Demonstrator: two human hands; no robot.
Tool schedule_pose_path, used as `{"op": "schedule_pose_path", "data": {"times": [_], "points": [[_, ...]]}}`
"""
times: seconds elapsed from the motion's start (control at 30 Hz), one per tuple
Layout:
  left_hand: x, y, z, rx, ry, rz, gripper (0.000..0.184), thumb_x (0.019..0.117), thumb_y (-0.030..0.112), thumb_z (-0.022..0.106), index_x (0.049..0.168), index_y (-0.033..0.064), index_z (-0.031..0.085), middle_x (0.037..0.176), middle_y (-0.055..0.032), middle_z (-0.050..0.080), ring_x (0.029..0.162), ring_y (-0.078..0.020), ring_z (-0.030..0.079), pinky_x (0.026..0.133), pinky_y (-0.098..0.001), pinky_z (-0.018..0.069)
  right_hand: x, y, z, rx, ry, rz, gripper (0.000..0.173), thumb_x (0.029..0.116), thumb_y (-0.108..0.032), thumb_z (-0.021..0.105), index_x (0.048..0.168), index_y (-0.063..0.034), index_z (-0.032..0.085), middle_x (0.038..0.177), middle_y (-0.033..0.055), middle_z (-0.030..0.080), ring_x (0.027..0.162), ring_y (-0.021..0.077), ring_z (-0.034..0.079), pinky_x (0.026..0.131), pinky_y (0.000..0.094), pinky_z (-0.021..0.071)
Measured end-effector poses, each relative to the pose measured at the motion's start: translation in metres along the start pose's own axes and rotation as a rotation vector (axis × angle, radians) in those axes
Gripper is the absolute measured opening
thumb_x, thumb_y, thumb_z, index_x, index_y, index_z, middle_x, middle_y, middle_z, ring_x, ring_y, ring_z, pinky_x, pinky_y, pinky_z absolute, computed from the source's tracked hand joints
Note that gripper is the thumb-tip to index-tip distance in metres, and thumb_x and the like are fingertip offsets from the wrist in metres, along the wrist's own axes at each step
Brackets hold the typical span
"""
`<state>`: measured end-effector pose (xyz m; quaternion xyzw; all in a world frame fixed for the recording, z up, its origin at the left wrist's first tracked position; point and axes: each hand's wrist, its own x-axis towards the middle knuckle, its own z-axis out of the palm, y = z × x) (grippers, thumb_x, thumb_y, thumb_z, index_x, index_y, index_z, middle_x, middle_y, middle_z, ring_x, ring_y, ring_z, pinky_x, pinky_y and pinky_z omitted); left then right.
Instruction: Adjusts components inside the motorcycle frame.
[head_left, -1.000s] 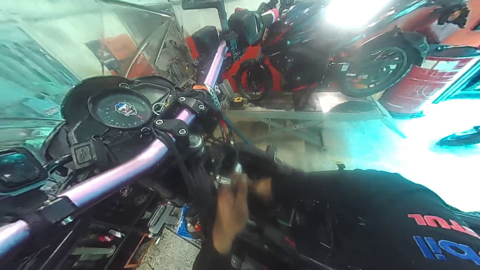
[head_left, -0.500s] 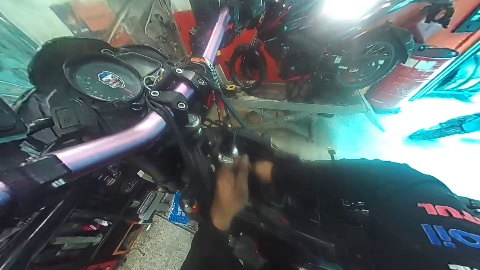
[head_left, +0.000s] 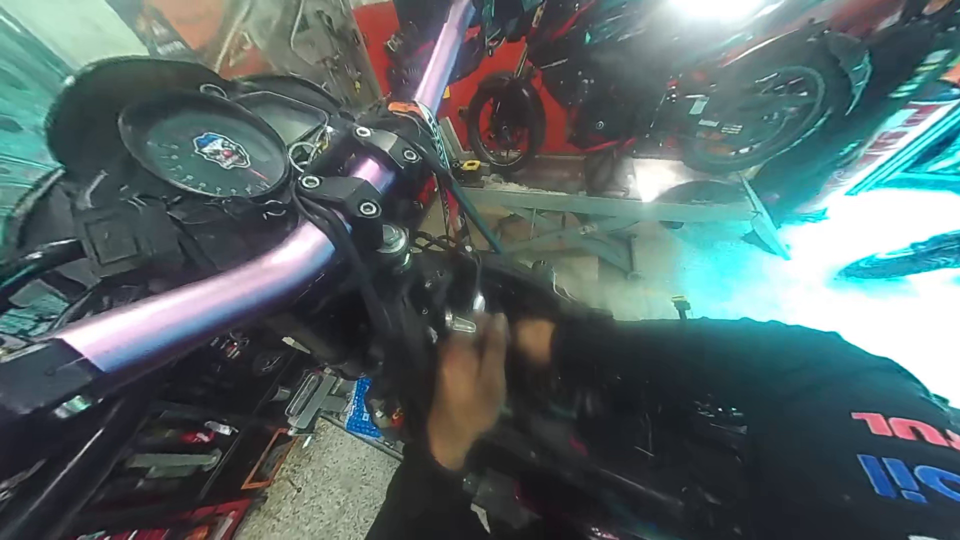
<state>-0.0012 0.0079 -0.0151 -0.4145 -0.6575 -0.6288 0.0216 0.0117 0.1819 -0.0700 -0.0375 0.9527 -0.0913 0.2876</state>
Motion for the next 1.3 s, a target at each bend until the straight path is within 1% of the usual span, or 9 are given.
{"op": "schedule_pose_path", "data": {"times": [0.17,0.3,0.37,0.5,0.6,0.8,1.0,1.2,1.3], "points": [[-0.002,0.001,0.0,0.012,-0.018,-0.011,0.033,0.1093,0.018,0.044,0.089,0.0051,0.067,0.078,0.005,0.06,0.067,0.0003,0.053,0.062,-0.0164,0.0473,0.034,0.028,0.032,-0.011,0.111,-0.089,0.035,0.0905,-0.016,0.072,0.117,0.0056,0.064,0.116,0.0299,0.066,0.11,0.0492,0.064,0.089,0.0704,0.0504],[-0.003,0.003,-0.001,-0.026,-0.023,-0.018,0.034,0.11,0.018,0.041,0.092,0.006,0.067,0.072,0.0084,0.056,0.061,0.0016,0.049,0.057,-0.0153,0.0441,0.018,0.013,0.016,0.006,0.005,-0.019,0.036,0.0936,-0.014,0.07,0.123,0.0052,0.062,0.123,0.029,0.064,0.116,0.0477,0.062,0.094,0.0689,0.049],[-0.003,0.002,-0.001,-0.056,-0.025,-0.008,0.034,0.1103,0.018,0.04,0.092,0.0066,0.067,0.074,0.0079,0.057,0.062,0.0001,0.051,0.059,-0.0171,0.046,0.034,0.028,0.032,-0.028,0.116,-0.144,0.034,0.0882,-0.018,0.074,0.113,0.0029,0.067,0.11,0.0269,0.068,0.102,0.0462,0.067,0.082,0.0676,0.053],[-0.002,0.001,-0.002,-0.056,-0.029,-0.002,0.034,0.1104,0.018,0.04,0.091,0.0069,0.066,0.076,0.0073,0.059,0.065,-0.0002,0.053,0.061,-0.0176,0.0477,0.037,0.019,0.034,-0.019,0.121,-0.074,0.03,0.0913,-0.019,0.072,0.112,0.0019,0.067,0.113,0.0255,0.068,0.106,0.0459,0.066,0.087,0.0693,0.052],[-0.001,0.002,-0.001,-0.061,-0.026,-0.016,0.034,0.1104,0.018,0.04,0.092,0.0066,0.067,0.075,0.0074,0.058,0.063,0.0003,0.052,0.059,-0.0166,0.0464,0.046,0.031,0.054,-0.041,0.33,-0.153,0.024,0.0903,-0.022,0.07,0.099,-0.0002,0.068,0.095,0.0234,0.07,0.089,0.0446,0.069,0.074,0.0686,0.0548],[-0.002,0.002,-0.001,-0.075,-0.025,0.008,0.036,0.1106,0.018,0.038,0.09,0.0061,0.066,0.078,0.0059,0.062,0.067,-0.0012,0.055,0.064,-0.0193,0.0492,0.021,0.01,0.017,-0.033,0.042,-0.075,0.03,0.0969,-0.016,0.066,0.12,0.0032,0.064,0.121,0.0261,0.066,0.114,0.0455,0.064,0.093,0.0671,0.0495],[-0.004,0.001,-0.002,-0.157,-0.042,-0.006,0.033,0.1104,0.017,0.039,0.091,0.0083,0.065,0.083,0.0063,0.065,0.073,-0.002,0.06,0.071,-0.023,0.054,0.032,0.017,0.034,0.027,0.118,-0.09,0.024,0.0972,-0.008,0.064,0.118,0.0042,0.065,0.114,0.0262,0.067,0.107,0.0449,0.066,0.089,0.0643,0.0526],[-0.003,0.007,-0.003,-0.17,-0.055,-0.027,0.032,0.1111,0.021,0.04,0.092,0.0157,0.065,0.09,0.0082,0.066,0.077,-0.0023,0.061,0.07,-0.0213,0.0541,0.058,0.04,0.055,0.006,0.248,-0.238,0.024,0.0896,-0.022,0.074,0.106,-0.0053,0.071,0.102,0.017,0.071,0.097,0.0373,0.069,0.083,0.0624,0.0556],[-0.004,0.008,-0.004,-0.136,-0.073,-0.039,0.03,0.1103,0.021,0.042,0.092,0.0153,0.064,0.092,0.0079,0.065,0.077,-0.0017,0.06,0.071,-0.0212,0.0534,0.015,0.021,0.015,0.129,0.037,-0.155,0.023,0.095,-0.014,0.07,0.111,0.0021,0.068,0.106,0.0228,0.068,0.104,0.0411,0.067,0.089,0.0623,0.0519]]}}
